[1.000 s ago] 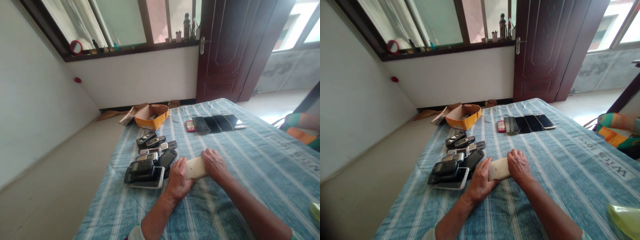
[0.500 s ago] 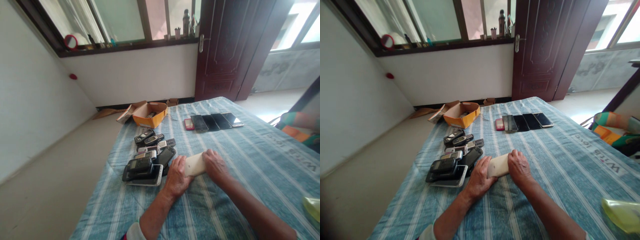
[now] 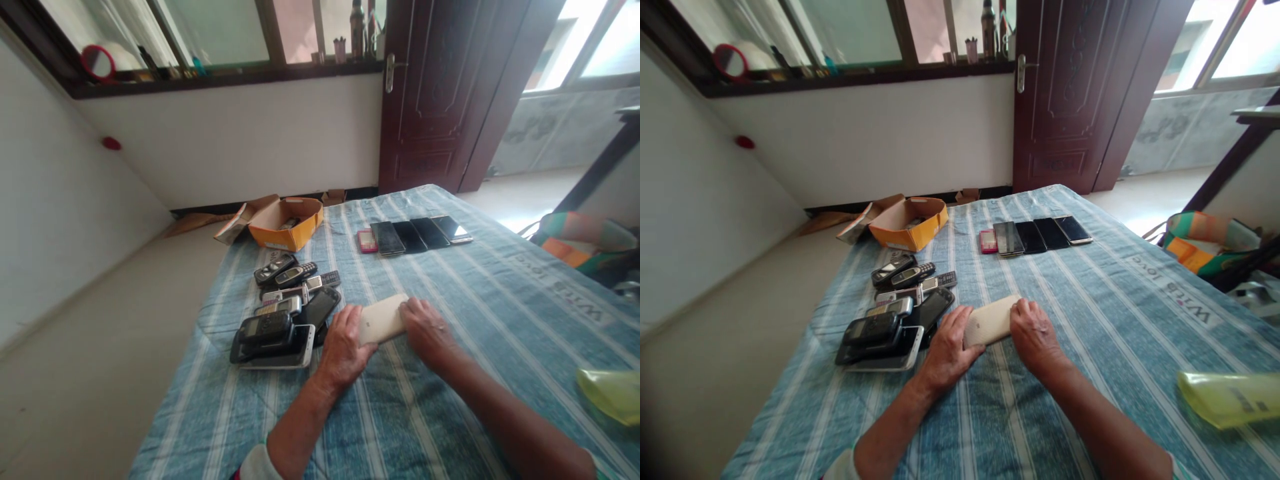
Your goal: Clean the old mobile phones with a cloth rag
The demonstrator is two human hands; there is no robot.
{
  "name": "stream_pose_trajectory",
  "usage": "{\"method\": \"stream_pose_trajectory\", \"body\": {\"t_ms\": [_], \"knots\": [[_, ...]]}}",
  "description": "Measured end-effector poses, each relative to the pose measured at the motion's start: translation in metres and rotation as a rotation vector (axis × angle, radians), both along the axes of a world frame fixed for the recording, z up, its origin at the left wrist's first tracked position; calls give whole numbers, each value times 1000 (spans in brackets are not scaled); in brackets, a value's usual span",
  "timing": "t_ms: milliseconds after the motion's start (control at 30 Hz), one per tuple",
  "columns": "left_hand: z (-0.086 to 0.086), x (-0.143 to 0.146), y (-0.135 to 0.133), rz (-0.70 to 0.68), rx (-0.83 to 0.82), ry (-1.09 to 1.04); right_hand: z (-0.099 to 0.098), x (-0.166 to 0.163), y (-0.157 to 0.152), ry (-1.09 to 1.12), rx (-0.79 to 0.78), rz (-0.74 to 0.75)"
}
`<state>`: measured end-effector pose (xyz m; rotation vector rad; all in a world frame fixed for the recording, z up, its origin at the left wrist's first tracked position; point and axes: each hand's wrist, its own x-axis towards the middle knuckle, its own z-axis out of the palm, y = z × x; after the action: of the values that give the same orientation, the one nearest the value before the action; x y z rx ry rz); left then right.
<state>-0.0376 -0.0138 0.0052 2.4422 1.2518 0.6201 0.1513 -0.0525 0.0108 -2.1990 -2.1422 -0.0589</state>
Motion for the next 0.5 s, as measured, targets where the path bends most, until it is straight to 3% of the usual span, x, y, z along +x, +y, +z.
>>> {"method": "stream_pose_trajectory", "body": {"t_ms": [500], "knots": [[4, 2, -1, 3, -4, 34, 0, -3, -17, -30, 23, -23]]}}
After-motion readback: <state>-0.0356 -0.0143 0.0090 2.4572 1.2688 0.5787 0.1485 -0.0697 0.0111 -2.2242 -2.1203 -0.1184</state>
